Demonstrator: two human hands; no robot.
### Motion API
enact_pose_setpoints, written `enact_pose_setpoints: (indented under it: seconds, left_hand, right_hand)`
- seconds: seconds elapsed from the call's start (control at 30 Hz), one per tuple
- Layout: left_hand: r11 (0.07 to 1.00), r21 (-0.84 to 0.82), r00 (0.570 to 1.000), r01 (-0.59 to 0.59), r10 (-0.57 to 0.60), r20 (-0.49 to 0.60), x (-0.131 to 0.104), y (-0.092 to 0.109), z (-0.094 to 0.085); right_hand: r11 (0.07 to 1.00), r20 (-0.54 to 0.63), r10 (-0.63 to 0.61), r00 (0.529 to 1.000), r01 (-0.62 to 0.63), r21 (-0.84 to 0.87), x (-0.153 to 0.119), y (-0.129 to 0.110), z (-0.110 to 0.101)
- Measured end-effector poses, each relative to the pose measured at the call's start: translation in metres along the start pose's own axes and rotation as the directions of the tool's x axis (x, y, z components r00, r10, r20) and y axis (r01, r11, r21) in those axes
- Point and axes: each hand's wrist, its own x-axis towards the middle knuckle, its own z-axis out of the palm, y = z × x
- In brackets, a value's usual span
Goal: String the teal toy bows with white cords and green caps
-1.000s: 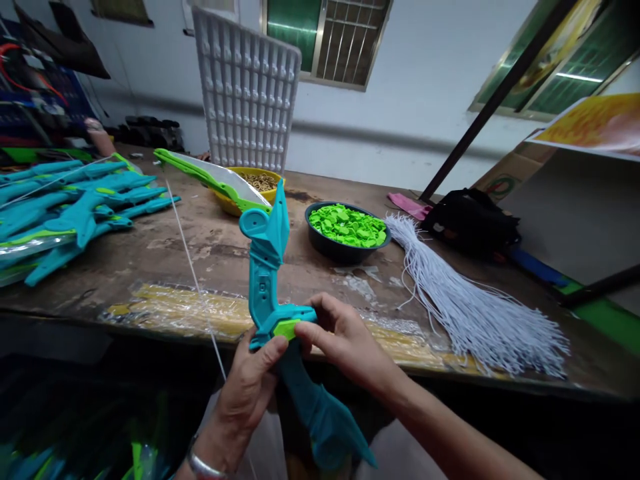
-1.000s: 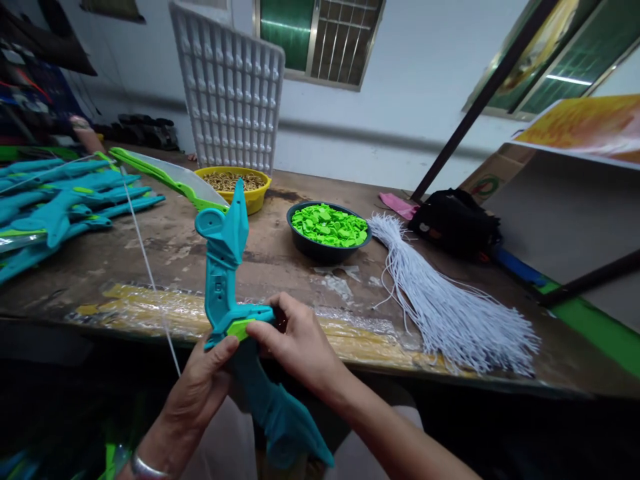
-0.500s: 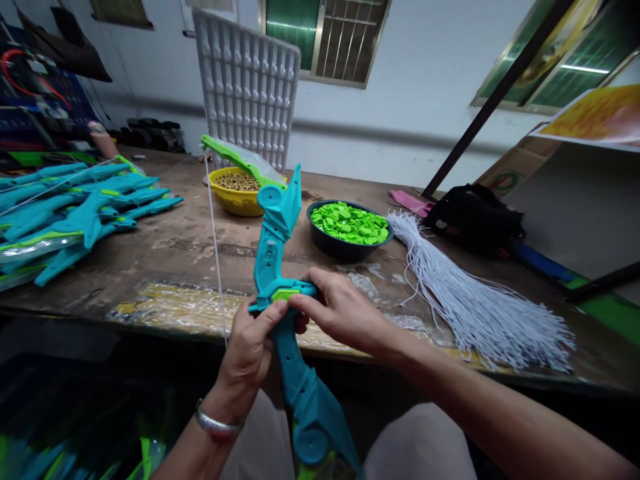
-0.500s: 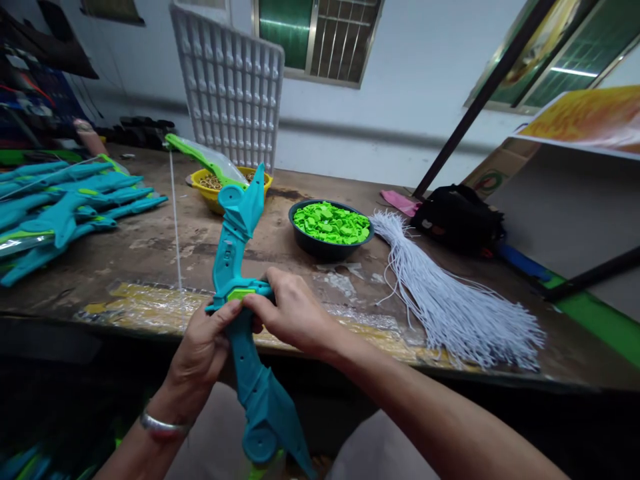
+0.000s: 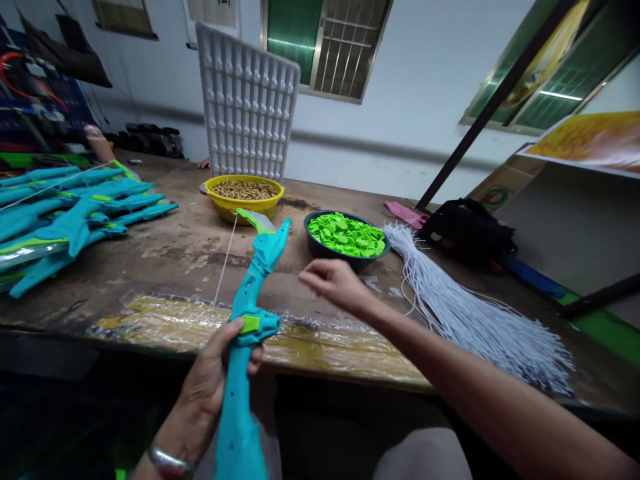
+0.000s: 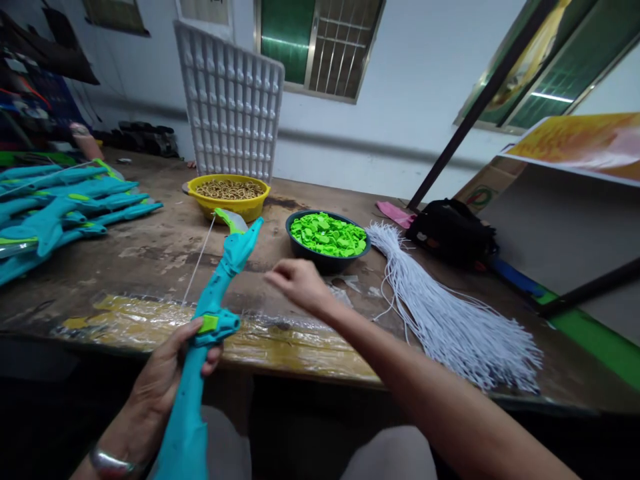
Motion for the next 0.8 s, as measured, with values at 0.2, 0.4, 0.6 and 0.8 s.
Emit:
enact_pose_setpoints:
  seconds: [0.2,0.4,0.6,0.8]
  left_hand:
    - [0.992,0.125,0.999,-0.02,0.016,0.032,-0.008,0.011,-0.035]
    - [0.993,0.116,0.989,-0.018,0.001,0.15,-0.017,0.024,-0.053]
    - [0.994,-0.048,0.923,0.096,-0.071,0.379,-0.024,0.049,-0.034]
    - [0.951,0.08,0.791,0.299,-0.294,0.537,-0.035,0.018,-0.038]
  right_hand:
    - [0.91,-0.313,0.125,0.941,-0.235,-0.341,0.098,0.072,-0.049]
    - [0.802,-0.271,0.205,0.941,-0.32,-0.505,0.129,0.11,-0.048]
    - [0.811,-0.407,0.159,0.9,-0.354,-0.467,0.12,0.11,-0.044]
    - [0.903,-0.442,0.134,0.887,-0.293,-0.315,0.104,0.103,-0.052]
